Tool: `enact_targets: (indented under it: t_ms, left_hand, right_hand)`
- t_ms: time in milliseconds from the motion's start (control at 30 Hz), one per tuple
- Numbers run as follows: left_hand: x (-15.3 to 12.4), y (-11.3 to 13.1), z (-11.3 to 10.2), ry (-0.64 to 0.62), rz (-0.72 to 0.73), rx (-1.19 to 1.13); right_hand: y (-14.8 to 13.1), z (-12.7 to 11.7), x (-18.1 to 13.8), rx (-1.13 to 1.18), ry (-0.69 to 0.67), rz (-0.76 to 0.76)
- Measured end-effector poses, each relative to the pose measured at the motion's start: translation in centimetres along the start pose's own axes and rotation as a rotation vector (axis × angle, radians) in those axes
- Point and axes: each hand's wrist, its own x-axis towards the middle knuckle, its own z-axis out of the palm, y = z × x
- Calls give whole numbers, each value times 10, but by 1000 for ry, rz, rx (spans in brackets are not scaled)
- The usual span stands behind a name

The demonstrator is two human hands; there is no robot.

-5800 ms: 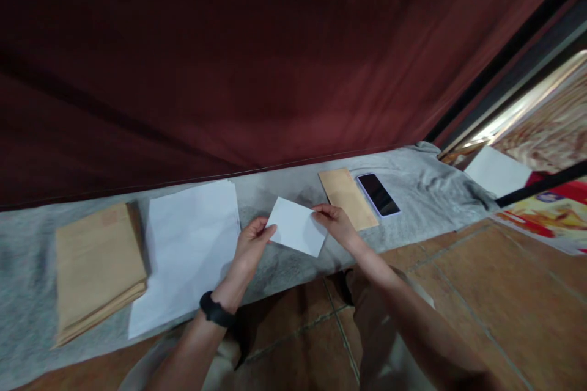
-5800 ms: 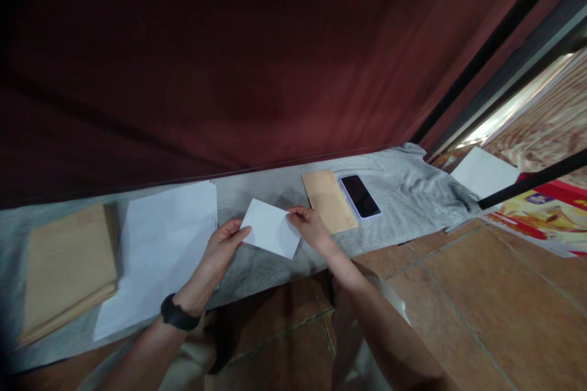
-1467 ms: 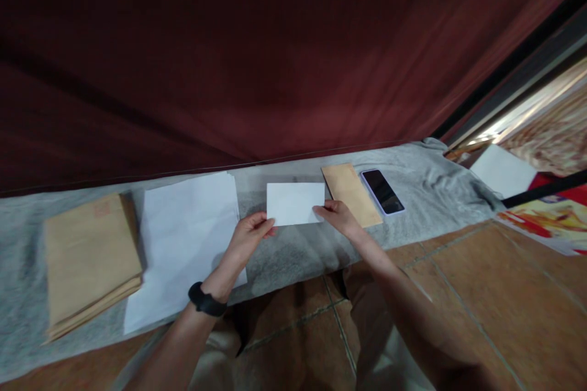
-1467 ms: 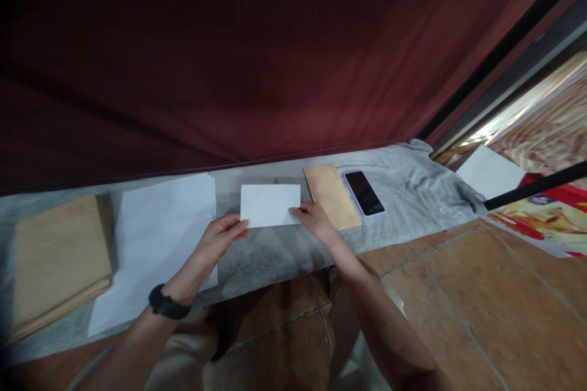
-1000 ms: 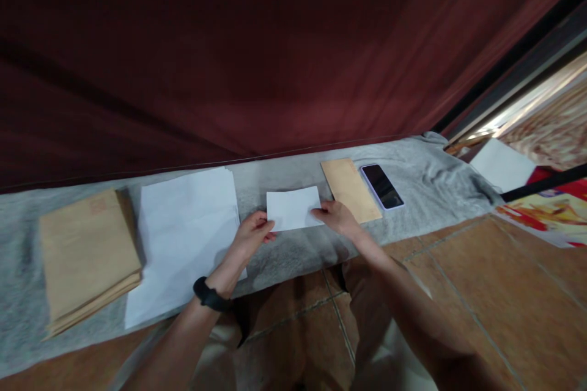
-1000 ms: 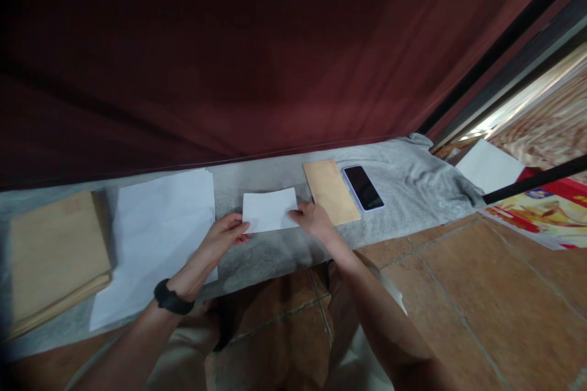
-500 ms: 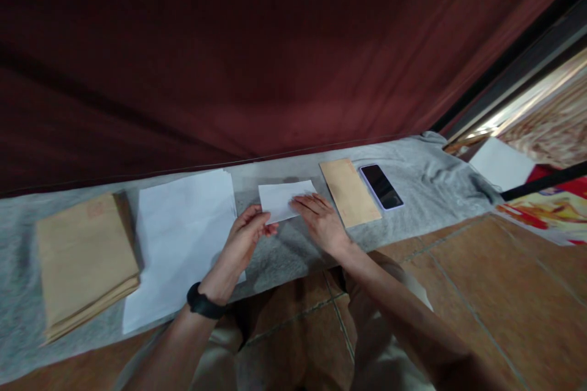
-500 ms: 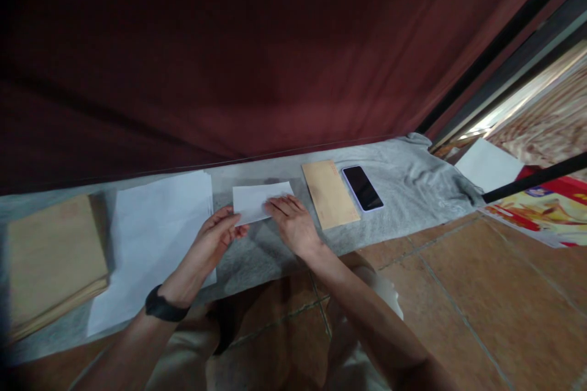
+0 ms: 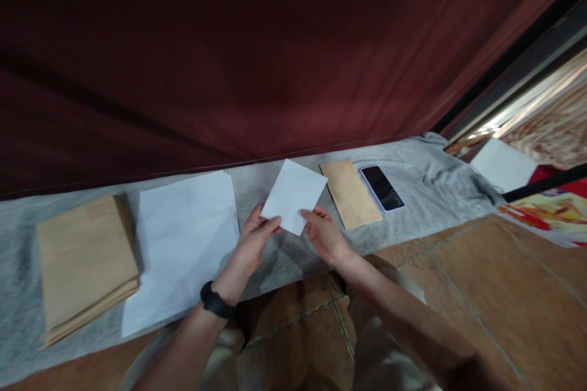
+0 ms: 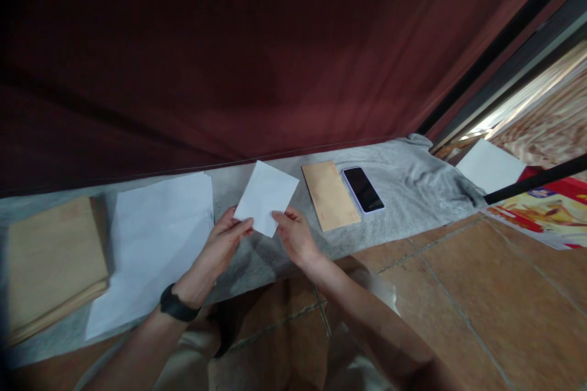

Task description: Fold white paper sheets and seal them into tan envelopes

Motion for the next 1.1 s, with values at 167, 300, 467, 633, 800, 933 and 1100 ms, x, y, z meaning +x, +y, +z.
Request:
enact_targets:
  t_ms: [167, 300, 467, 633, 800, 933, 1100]
  left_hand:
    - [17, 12, -24, -88, 1, 164]
    - [21, 14, -33, -122, -4, 175]
    - [16, 12, -28, -95, 16, 182]
    - [11, 15, -22, -118, -5, 188]
    - [14, 13, -23, -78, -16, 197]
    - [15, 11, -25, 144, 61, 198]
    - [2, 14, -11, -279, -99, -134]
  right_hand:
    - [-15, -23, 10, -128, 118, -35]
    - [-22, -38, 18, -280, 74, -14]
    - [-22, -46, 22, -578, 70, -84]
    - [-31, -44, 22, -748, 35, -281]
    - [-40, -37, 22, -623, 107, -300]
    - [-47, -33, 10, -775, 221, -595]
    - [-37, -26, -8, -1249, 22, -1066]
